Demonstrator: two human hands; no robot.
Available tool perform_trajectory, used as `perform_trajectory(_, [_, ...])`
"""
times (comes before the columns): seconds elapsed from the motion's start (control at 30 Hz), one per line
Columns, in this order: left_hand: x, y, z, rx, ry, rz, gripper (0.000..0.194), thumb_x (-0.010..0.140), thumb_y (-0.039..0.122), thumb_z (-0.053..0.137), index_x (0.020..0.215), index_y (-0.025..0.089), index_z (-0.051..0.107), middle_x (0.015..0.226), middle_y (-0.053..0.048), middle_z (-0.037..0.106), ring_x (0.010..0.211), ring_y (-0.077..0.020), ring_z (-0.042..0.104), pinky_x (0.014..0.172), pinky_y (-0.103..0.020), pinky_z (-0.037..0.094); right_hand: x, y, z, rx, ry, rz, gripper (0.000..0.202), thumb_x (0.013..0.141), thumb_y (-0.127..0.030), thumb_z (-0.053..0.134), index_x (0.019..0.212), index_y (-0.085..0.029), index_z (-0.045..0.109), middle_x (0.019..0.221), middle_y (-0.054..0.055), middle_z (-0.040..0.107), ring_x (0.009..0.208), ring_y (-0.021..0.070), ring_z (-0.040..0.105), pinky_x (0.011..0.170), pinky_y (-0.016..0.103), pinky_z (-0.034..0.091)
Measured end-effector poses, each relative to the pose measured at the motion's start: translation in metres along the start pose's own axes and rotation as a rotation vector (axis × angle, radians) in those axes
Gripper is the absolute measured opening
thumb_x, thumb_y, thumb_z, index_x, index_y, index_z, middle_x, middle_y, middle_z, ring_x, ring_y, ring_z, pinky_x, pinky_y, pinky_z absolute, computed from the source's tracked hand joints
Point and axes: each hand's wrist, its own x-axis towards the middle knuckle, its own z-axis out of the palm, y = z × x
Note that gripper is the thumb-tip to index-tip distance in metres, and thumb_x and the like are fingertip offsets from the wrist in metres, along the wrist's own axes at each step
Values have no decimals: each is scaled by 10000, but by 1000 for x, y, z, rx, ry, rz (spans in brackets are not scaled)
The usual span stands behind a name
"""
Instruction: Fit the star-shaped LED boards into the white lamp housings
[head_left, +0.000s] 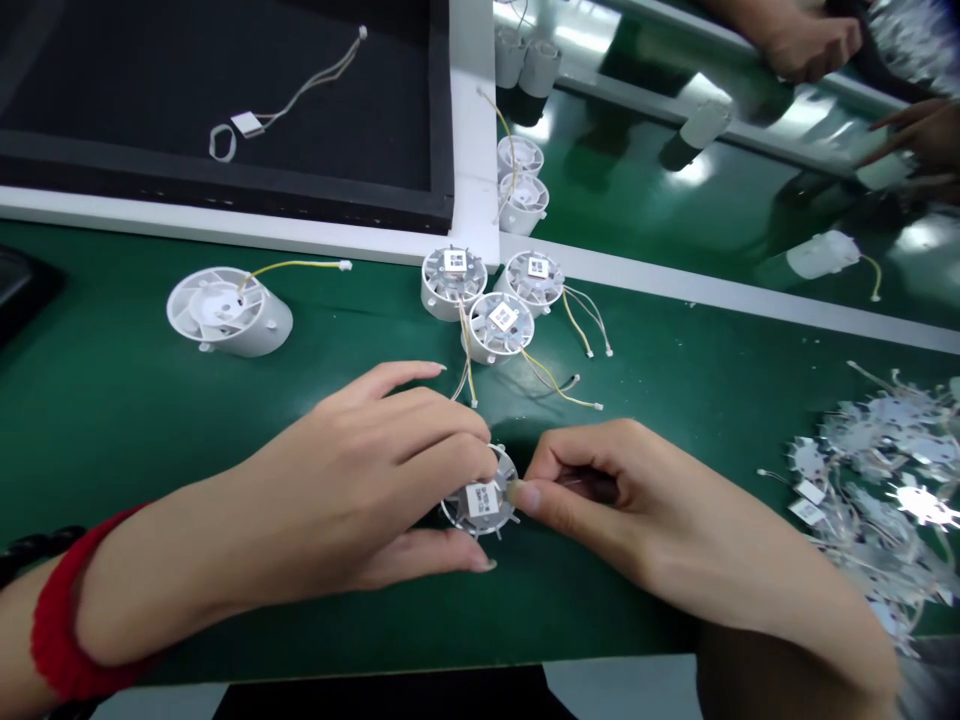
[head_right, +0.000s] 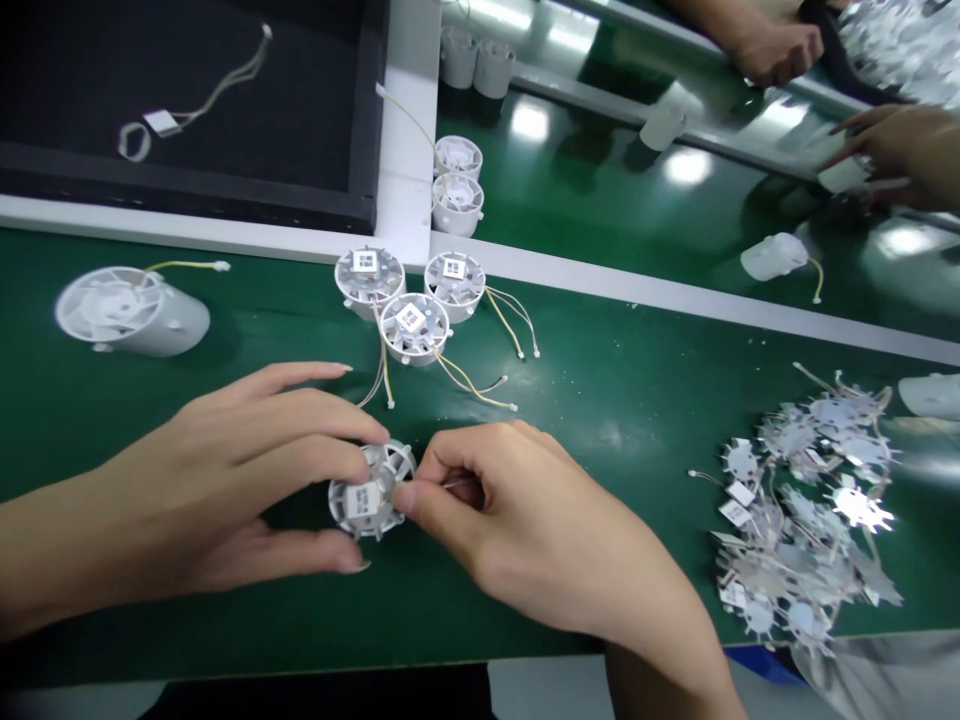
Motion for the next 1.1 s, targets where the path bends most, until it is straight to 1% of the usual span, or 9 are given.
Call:
perform_trajectory(0.1, [1,0,0,-27,11,-25,227,1044,442,649,1070,223,592,1052,28,758,974,-168,738,1207,-371,331,0,0,0,-38,17,-11,348,1006,-376,628,700,-210,624,570,-56,480,537,92,364,458,236,262])
perform_trajectory(0.2, [1,0,2,-57,-8,-65,207,1039,421,659,1097,236,584,1074,50,757,984,-142,737,1238,-318,265,1,0,0,-62,40,-28,360,1009,-384,624,693,-211,616,562,-57,477,527,88,367,454,234,258])
perform_trajectory(0.3, [0,0,3,-95,-17,-81,239,1046,409,641,1181,232,554,1124,50,750,1053,-131,730,1251,-288,223,1,1,0,-72,48,-34,362,1009,-386,622,691,-212,618,557,-60,469,521,84,361,452,233,256])
perform_trajectory(0.53, [0,0,3,-115,-37,-116,228,1039,368,635,1211,266,525,1132,83,741,1065,-113,727,1257,-285,220,1,0,1,-79,32,-42,372,1006,-353,615,664,-207,595,536,-64,451,505,79,334,452,239,248])
perform_trajectory(0.63, [0,0,4,-119,-39,-123,265,1013,376,661,1216,273,526,1149,78,745,1073,-126,729,1256,-300,232,1,-1,3,-96,56,-50,370,999,-353,619,662,-206,578,541,-62,469,502,78,347,454,240,250])
perform_trajectory(0.77, [0,2,4,-138,-30,-142,275,992,346,680,1220,268,548,1150,63,748,1042,-146,739,1244,-351,294,1,-2,4,-140,88,-62,387,1009,-344,590,653,-205,533,543,-63,465,496,75,350,464,245,245])
perform_trajectory(0.9, [1,3,5,-137,-31,-153,275,984,338,675,1226,261,567,1141,44,755,1009,-173,744,1215,-400,350,1,-2,3,-155,93,-71,379,1006,-338,590,654,-207,542,543,-62,458,495,79,346,477,258,247])
perform_trajectory(0.97, [2,3,5,-139,-34,-153,262,987,336,662,1221,258,575,1144,40,751,1013,-173,739,1210,-394,343,0,-2,3,-159,91,-69,378,1004,-332,594,651,-207,542,540,-63,449,494,80,341,481,263,245])
perform_trajectory(1.1, [2,3,4,-151,-42,-144,262,981,320,670,1215,258,571,1143,63,726,1035,-137,712,1235,-317,259,0,-2,3,-167,89,-77,377,1009,-325,597,655,-207,549,538,-65,439,496,79,341,486,263,244])
